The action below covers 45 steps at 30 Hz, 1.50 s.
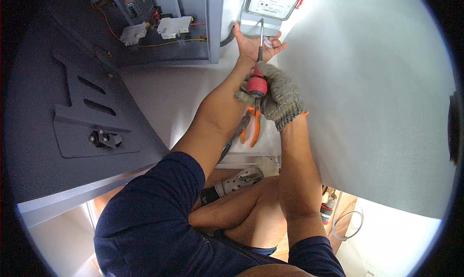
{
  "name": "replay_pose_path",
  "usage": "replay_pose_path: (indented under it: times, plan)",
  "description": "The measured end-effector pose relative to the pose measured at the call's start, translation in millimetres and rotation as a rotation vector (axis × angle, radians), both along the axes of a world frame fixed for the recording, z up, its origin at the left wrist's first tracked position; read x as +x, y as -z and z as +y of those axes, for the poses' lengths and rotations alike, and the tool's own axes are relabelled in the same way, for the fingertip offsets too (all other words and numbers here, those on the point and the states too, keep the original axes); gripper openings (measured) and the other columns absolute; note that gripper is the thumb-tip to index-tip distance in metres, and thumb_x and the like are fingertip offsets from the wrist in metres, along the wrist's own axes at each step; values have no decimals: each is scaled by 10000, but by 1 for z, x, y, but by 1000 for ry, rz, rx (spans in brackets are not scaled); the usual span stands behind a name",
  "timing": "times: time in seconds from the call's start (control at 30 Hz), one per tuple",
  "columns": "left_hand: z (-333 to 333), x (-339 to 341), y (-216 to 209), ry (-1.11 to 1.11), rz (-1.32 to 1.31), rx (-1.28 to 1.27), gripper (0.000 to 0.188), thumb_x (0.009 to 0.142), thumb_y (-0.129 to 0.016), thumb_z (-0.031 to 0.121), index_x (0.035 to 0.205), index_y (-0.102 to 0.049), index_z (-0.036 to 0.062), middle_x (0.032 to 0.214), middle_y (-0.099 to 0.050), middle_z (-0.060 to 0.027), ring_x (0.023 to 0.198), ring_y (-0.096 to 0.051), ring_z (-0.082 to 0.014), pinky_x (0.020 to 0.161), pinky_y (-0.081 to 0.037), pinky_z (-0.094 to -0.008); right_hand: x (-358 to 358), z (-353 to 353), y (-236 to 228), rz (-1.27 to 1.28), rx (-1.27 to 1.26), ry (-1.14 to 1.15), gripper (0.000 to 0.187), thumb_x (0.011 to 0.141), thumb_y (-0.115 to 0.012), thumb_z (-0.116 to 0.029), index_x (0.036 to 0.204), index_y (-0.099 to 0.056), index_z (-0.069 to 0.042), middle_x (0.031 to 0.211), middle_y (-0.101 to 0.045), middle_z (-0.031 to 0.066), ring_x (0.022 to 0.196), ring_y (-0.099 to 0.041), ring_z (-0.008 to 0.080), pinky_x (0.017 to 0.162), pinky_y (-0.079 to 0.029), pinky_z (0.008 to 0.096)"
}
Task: The recorder is installing or replacing an electrical meter in a cabinet, using a screwdriver and pliers to secure wires and components.
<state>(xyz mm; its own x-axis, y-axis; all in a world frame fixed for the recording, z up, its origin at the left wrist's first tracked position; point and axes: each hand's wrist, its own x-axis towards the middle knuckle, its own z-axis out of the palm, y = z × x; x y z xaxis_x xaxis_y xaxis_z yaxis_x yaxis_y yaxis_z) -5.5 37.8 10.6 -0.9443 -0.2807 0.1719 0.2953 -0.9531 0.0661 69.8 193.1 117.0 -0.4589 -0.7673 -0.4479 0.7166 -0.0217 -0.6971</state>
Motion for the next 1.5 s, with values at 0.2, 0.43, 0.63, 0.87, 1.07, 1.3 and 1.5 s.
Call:
replay_pose_path:
  times: [0.2,0.43,0.63,0.87,1.07,1.3,1.5]
  plan:
    - [3,1,-3,-22,-87,17,1174,631,-382,916,1272,-456,-65,896,-498,-166,675,-418,-235,957,-401,-558,-29,15,15,-435,-103,-91,283,912,-617,-218,1053,-517,6,961,-596,144,802,-630,274,675,-608,373]
    - [10,10,1,10,-98,2,1127,664,-310,905,1295,-469,-15,917,-499,-164,664,-428,-218,951,-410,-533,3,7,8,-218,26,39,272,879,-650,-186,1047,-522,-15,984,-609,159,853,-644,291,594,-603,412]
    - [39,50,-7,-7,-121,-19,1118,682,-291,896,1273,-461,-38,935,-488,-181,653,-438,-237,944,-412,-529,5,39,13,-345,70,-58,331,807,-744,-166,1063,-586,-28,934,-645,148,845,-650,306,682,-584,412]
    - [108,152,-23,80,-295,311,1167,676,-404,879,1287,-371,-114,1041,-434,-239,727,-444,-268,1025,-350,-516,89,99,12,969,137,-389,518,669,-823,-131,1126,-597,-39,998,-671,108,892,-660,261,809,-534,368]
    - [124,242,-24,-128,-438,488,1162,661,-455,880,1208,-379,-142,971,-415,-210,723,-387,-270,891,-407,-501,145,116,22,1506,-73,-416,311,818,-704,-150,1090,-594,-48,932,-652,136,727,-655,252,619,-570,349]
    - [101,270,-21,-194,-612,798,1118,673,-544,833,1252,-312,-94,981,-348,-145,805,-363,-273,860,-407,-476,152,133,48,877,-12,-407,343,828,-683,-235,1074,-585,-17,870,-651,132,733,-653,242,606,-570,359]
    - [94,282,6,-240,-691,736,904,777,-370,829,1246,-408,58,1062,-350,-144,805,-327,-274,844,-400,-503,83,82,61,1043,1148,-280,432,806,-683,-286,1109,-574,1,984,-656,203,823,-681,274,631,-576,391]
